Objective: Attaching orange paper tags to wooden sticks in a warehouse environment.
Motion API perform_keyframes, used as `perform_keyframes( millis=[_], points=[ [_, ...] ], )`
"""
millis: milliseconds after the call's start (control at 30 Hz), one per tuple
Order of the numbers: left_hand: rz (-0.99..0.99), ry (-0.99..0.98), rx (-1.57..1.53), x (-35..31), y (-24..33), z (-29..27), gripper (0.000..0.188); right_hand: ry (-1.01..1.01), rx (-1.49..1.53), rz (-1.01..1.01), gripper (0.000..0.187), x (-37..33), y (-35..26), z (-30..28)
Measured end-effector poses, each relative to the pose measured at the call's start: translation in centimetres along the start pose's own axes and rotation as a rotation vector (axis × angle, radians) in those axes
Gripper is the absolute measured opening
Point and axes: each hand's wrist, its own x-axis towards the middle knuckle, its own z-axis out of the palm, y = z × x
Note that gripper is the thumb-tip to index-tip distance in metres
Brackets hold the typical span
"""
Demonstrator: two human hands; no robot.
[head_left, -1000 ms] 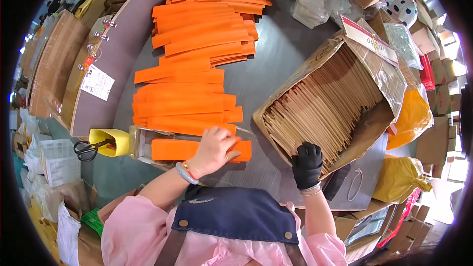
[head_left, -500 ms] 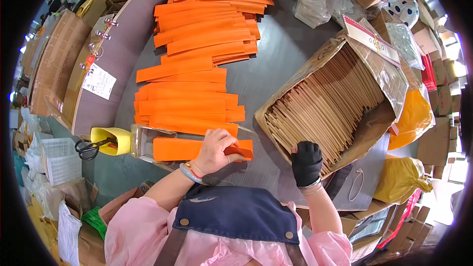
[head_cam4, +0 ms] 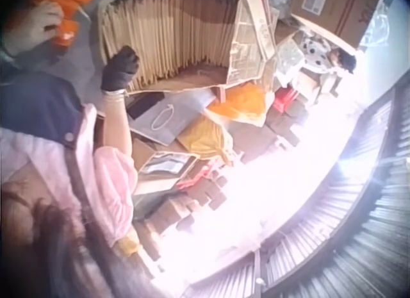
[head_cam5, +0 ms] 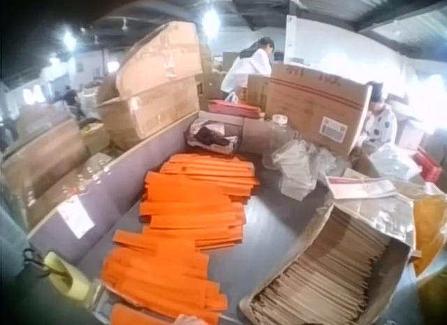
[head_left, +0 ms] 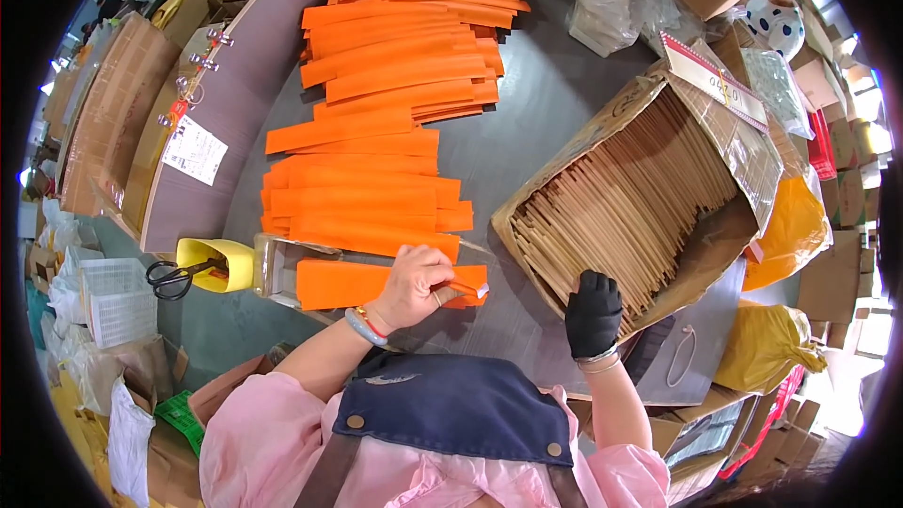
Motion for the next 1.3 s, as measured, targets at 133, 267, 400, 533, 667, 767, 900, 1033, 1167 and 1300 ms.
perform_keyframes(
  millis=[133,267,400,533,667,767,900,1033,1167,1300],
  points=[
    [-0.007,-0.013,0.009,-0.1,-0.1,0.0,0.020,0.033,0.068,-0.050,0.022,-0.2,-0.8,-1.2],
    [-0.037,-0.028,0.072,0.2,0.6,0.0,0.027,-0.015,0.062,-0.034,0.017,-0.7,-0.4,-0.4],
    [-0.049,0.029,0.098,0.3,0.7,0.4,0.032,-0.071,-0.015,0.054,0.025,-0.3,-0.9,-0.6],
    [-0.084,0.015,0.052,0.5,1.0,0.1,0.033,-0.093,0.038,0.018,0.028,-0.3,-0.7,-0.7],
    [-0.019,-0.032,0.030,0.1,0.3,0.1,0.029,-0.117,0.012,0.029,0.028,-0.2,-0.9,-1.1],
    [-0.013,-0.027,0.002,-0.3,-0.1,0.0,0.024,-0.107,-0.002,0.040,0.025,-0.2,-1.2,-2.2],
    [-0.034,-0.045,-0.025,-0.4,-0.1,-0.4,0.017,-0.087,0.174,-0.122,0.018,-0.3,-1.9,-5.7],
    [-0.028,-0.051,-0.042,-0.2,-0.2,-0.4,0.017,-0.134,0.372,-0.190,0.020,-1.1,-2.4,-6.0],
    [-0.018,-0.061,-0.055,-0.2,-0.2,-0.5,0.020,-0.234,0.368,-0.198,0.022,-1.0,-2.3,-5.9],
    [-0.011,-0.069,-0.033,0.3,0.8,-0.7,0.019,-0.247,0.299,-0.240,0.022,-0.3,-3.7,-6.2]
  ],
)
